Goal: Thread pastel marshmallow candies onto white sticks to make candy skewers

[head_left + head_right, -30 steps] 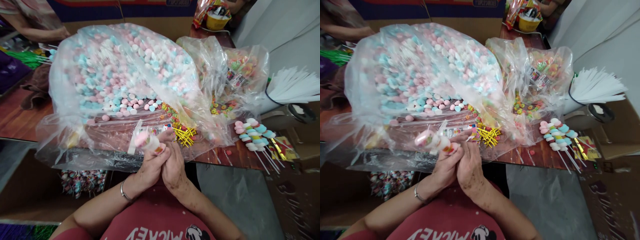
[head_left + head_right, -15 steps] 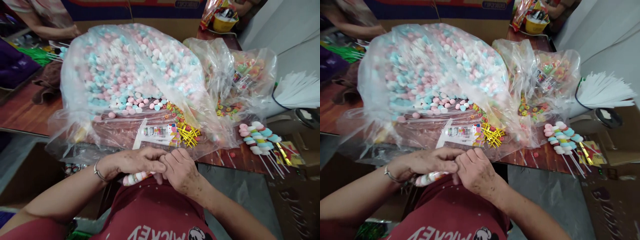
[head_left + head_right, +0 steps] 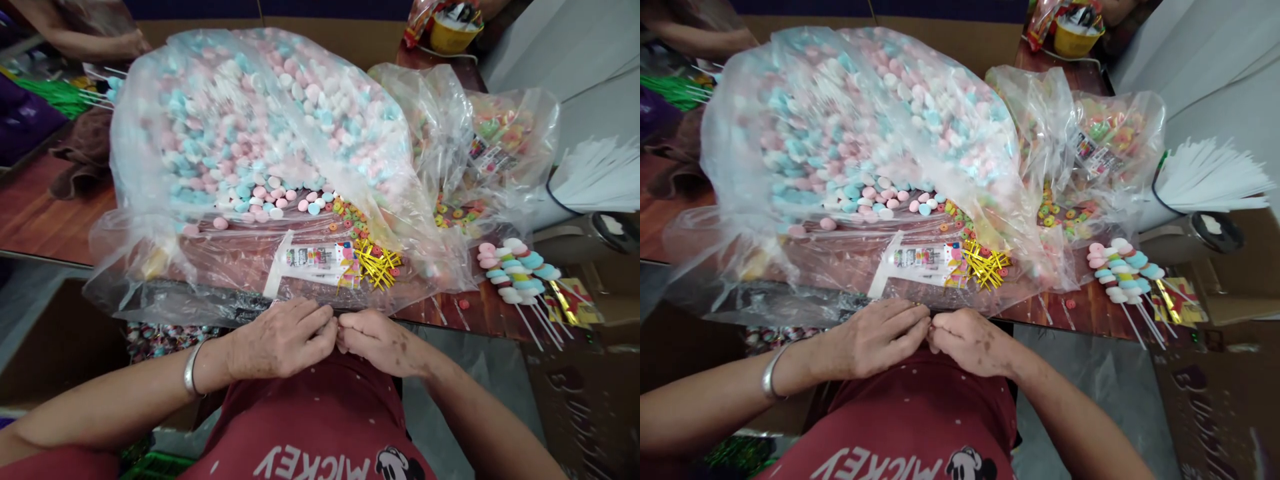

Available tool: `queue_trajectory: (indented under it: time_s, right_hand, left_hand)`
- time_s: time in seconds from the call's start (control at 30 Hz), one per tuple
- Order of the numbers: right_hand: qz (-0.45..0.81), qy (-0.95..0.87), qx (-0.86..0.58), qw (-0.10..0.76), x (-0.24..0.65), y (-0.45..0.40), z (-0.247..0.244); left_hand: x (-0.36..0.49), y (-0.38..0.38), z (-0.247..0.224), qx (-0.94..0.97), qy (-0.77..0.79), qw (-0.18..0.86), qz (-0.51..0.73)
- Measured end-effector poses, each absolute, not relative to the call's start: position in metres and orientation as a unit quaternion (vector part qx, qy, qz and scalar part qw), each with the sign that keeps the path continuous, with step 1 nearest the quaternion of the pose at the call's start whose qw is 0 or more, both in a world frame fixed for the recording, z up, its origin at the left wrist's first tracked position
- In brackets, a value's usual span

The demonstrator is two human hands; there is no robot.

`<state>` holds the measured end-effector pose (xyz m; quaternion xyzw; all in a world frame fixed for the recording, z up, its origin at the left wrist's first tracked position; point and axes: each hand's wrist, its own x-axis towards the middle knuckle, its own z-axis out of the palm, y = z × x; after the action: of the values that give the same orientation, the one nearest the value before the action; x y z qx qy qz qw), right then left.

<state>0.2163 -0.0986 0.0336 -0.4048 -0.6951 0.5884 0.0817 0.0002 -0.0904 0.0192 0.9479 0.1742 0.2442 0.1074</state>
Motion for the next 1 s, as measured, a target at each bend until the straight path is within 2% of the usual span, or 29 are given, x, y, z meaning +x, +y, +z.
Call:
queue_trajectory:
  time_s: [0.1,0.2,0.27,0.33,0.4,0.5,0.6,0.73,1.0]
  right_hand:
    - [0.574,-0.691,-0.409,0.16,0.223,-0.089,0.031]
    - [0.376,-0.742,-0.492,0.256,0.228,-0.074,0.021]
    - [0.186,-0.806,-0.515,0.226,0.228,-0.064,0.012]
    - [0.046,-0.86,-0.483,0.156,0.223,-0.056,0.002]
    - [-0.031,-0.886,-0.448,0.111,0.217,-0.053,-0.007]
    - [-0.084,-0.889,-0.434,0.123,0.211,-0.053,-0.015]
    - [-0.062,-0.859,-0.465,0.203,0.209,-0.053,-0.014]
    - [0.104,-0.783,-0.522,0.321,0.204,-0.052,-0.007]
    - [0.361,-0.679,-0.534,0.351,0.19,-0.062,0.006]
  left_hand:
    - [-0.003,-0.085,0.014,0.902,0.238,0.187,0.307]
    - [-0.006,-0.08,0.013,0.74,0.401,0.403,0.36]
    - [-0.006,-0.078,0.015,0.569,0.478,0.558,0.37]
    - [-0.003,-0.077,0.017,0.428,0.492,0.652,0.388]
    - [0.001,-0.077,0.016,0.354,0.475,0.695,0.408]
    - [0.006,-0.076,0.013,0.307,0.443,0.73,0.421]
    - [0.011,-0.077,0.011,0.282,0.416,0.752,0.427]
    - [0.022,-0.079,0.014,0.261,0.387,0.775,0.425]
    - [0.041,-0.073,0.008,0.254,0.387,0.777,0.427]
